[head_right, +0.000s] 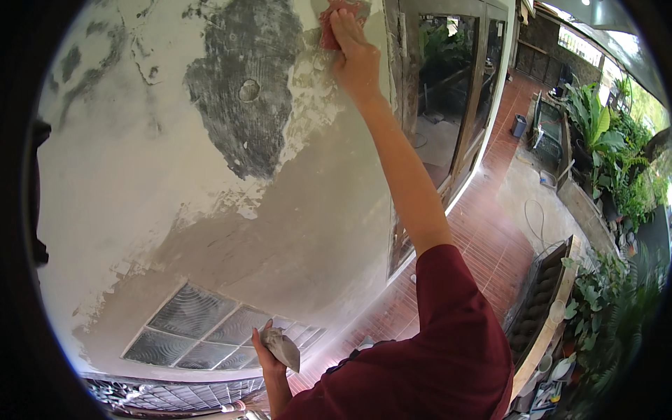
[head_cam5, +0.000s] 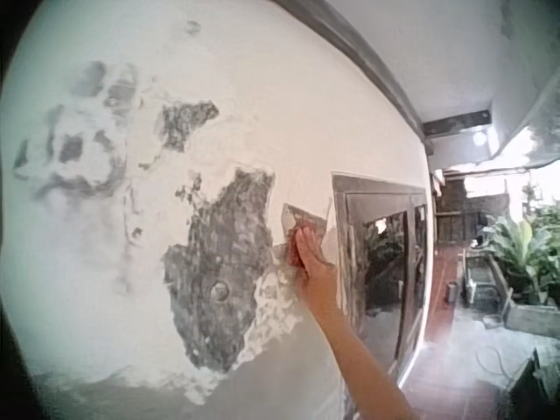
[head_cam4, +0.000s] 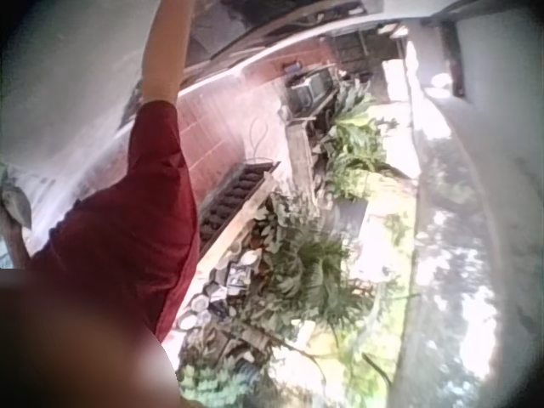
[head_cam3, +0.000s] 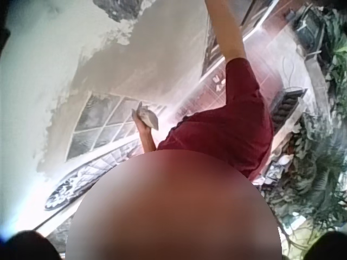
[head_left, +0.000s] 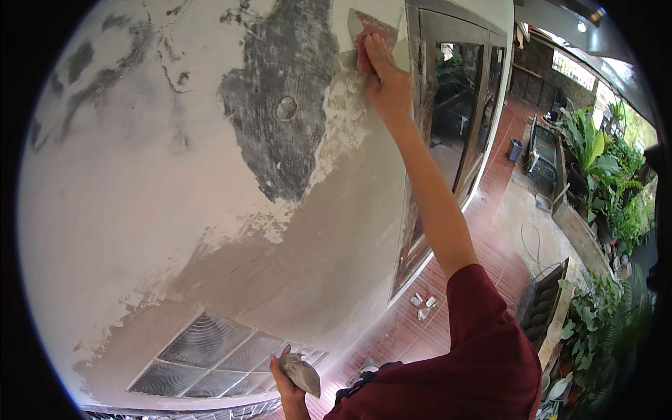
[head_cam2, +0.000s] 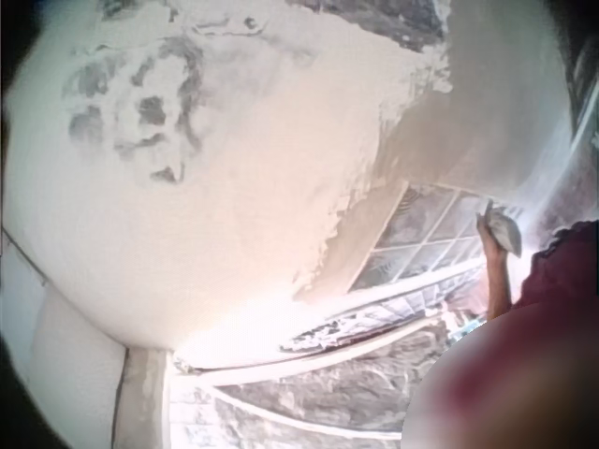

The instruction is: The person applies plaster to a wall using a trowel and a bag of plaster. They repeatedly scoop plaster from the bag onto the trowel and spread it onto the wall surface, smoothing the material with the trowel.

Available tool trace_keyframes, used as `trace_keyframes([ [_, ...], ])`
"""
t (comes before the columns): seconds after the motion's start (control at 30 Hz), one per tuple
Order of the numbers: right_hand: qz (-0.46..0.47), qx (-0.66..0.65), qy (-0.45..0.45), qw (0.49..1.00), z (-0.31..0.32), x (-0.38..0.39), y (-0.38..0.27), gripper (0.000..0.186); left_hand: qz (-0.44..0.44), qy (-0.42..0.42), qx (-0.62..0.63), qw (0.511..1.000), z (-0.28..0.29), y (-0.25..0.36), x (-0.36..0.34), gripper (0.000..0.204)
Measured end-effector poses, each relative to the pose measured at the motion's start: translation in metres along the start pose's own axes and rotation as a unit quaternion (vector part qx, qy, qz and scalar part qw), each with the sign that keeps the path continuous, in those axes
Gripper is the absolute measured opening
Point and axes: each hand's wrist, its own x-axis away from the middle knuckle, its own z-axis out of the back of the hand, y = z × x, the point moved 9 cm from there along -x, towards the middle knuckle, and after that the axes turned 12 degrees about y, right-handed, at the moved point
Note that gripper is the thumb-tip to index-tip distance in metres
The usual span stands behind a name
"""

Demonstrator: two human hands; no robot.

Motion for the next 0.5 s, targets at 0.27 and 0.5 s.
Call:
trace_keyframes([
  [0.27,-0.041,-0.015,-0.050,0.998,0.014,0.049,-0.022,0.070,0.014,-0.035,0.007,0.999,-0.009,0.005,-0.013,0.059],
  [0.5,-0.103,-0.027,-0.123,0.987,0.046,0.144,-0.079,0.065,-0.008,-0.013,-0.010,1.000,-0.006,0.010,-0.001,0.060],
])
